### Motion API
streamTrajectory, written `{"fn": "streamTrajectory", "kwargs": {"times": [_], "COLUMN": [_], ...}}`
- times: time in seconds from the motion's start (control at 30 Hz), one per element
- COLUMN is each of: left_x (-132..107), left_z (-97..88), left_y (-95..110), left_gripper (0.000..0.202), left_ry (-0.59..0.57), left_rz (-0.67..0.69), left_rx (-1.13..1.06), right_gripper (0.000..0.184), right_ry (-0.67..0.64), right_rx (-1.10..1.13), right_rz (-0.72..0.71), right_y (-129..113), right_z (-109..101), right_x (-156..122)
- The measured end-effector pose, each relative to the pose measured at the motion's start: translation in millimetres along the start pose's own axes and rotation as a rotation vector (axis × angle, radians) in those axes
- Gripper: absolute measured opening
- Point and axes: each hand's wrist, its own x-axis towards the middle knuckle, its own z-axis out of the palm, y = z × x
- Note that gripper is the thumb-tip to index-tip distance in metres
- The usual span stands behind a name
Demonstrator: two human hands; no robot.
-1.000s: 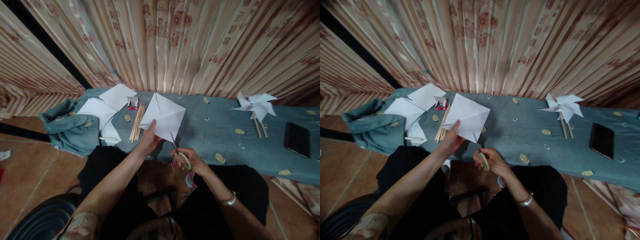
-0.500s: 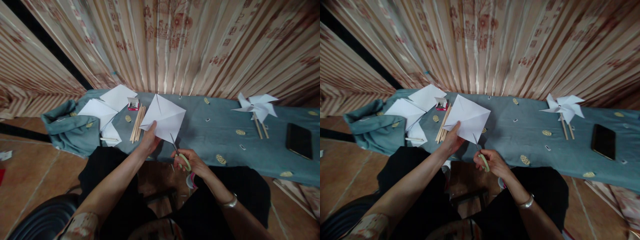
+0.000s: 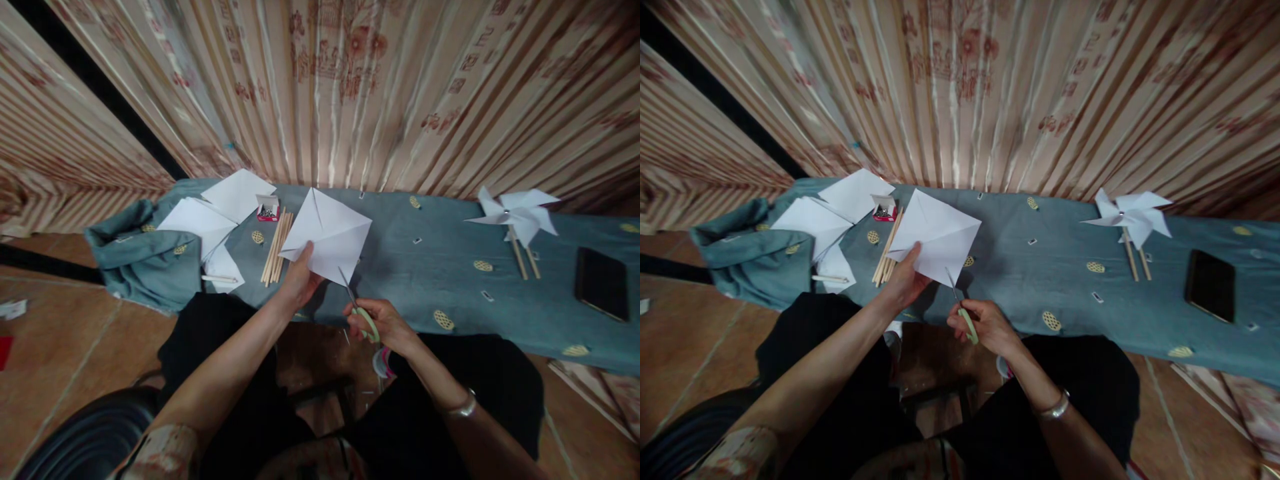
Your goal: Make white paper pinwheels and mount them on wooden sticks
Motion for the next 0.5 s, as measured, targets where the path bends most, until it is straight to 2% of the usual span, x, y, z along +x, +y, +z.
{"fn": "streamTrajectory", "kwargs": {"times": [0.23, 0.5], "left_x": [-1.7, -7.8], "left_z": [-0.6, 1.1], "left_y": [-2.8, -8.3], "left_gripper": [0.028, 0.021], "left_ry": [0.023, 0.018], "left_rz": [-0.017, -0.063], "left_rx": [0.021, 0.048], "right_gripper": [0.041, 0.046], "right_ry": [0.01, 0.027], "right_rx": [-0.004, -0.019], "right_rz": [-0.014, -0.047], "right_y": [3.5, 3.8], "right_z": [-1.0, -0.4], "right_x": [1.2, 1.2]}}
